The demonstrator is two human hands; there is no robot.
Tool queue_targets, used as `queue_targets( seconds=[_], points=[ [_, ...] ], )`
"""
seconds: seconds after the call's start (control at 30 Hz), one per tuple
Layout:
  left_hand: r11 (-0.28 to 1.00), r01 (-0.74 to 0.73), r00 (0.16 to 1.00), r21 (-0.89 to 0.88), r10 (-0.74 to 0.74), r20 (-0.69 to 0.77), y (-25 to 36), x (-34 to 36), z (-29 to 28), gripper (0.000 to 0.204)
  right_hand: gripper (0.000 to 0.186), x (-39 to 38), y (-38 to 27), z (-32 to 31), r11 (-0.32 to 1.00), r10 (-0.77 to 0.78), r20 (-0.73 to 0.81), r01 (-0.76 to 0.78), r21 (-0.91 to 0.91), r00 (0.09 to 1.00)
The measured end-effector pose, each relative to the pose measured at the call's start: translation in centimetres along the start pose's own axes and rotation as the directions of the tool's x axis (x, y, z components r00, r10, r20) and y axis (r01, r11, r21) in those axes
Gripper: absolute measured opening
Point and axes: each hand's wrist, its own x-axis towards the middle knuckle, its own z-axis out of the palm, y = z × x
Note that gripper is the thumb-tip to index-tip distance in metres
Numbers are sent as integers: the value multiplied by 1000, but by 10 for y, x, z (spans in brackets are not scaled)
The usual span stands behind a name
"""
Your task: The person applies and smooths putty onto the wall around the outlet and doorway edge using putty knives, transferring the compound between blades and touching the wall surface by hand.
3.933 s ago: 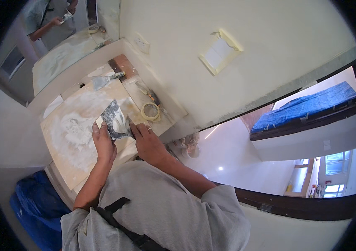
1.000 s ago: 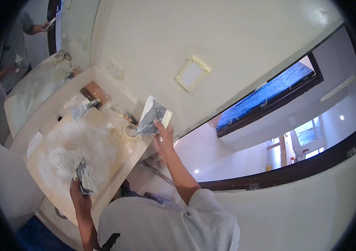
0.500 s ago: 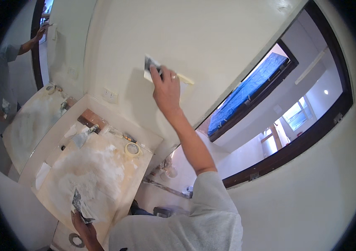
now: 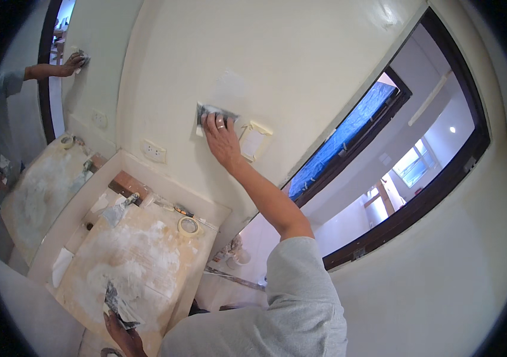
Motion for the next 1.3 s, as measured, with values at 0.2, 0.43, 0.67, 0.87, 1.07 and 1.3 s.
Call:
queue_targets(
  seconds=[0.2, 0.43, 0.67, 0.87, 1.07, 1.3],
  points=[
    [997, 72, 997, -14, -71, 41, 21, -15, 13, 75, 52, 46, 33, -57, 948, 296, -43, -288, 133, 954],
    [994, 68, 998, -82, -68, 4, 18, -17, 27, 72, 50, 72, 58, -40, 946, 321, -106, -314, 77, 941],
    [992, 48, 999, -116, -46, 20, 8, -14, 21, 65, 50, 17, -8, 6, 994, 89, 55, -92, 57, 995],
    [990, 49, 999, -134, -47, 20, 15, -20, 21, 65, 51, -66, -73, 48, 993, -113, 98, 109, 49, 989],
    [991, 51, 996, -124, -41, 76, 26, -27, 17, 68, 49, -123, -119, 43, 971, -216, 285, 175, 164, 934],
    [992, 15, 1000, -122, -16, -13, 16, -28, 1, 70, 44, 8, -12, -29, 982, 150, 170, -167, 92, 974]
  ],
)
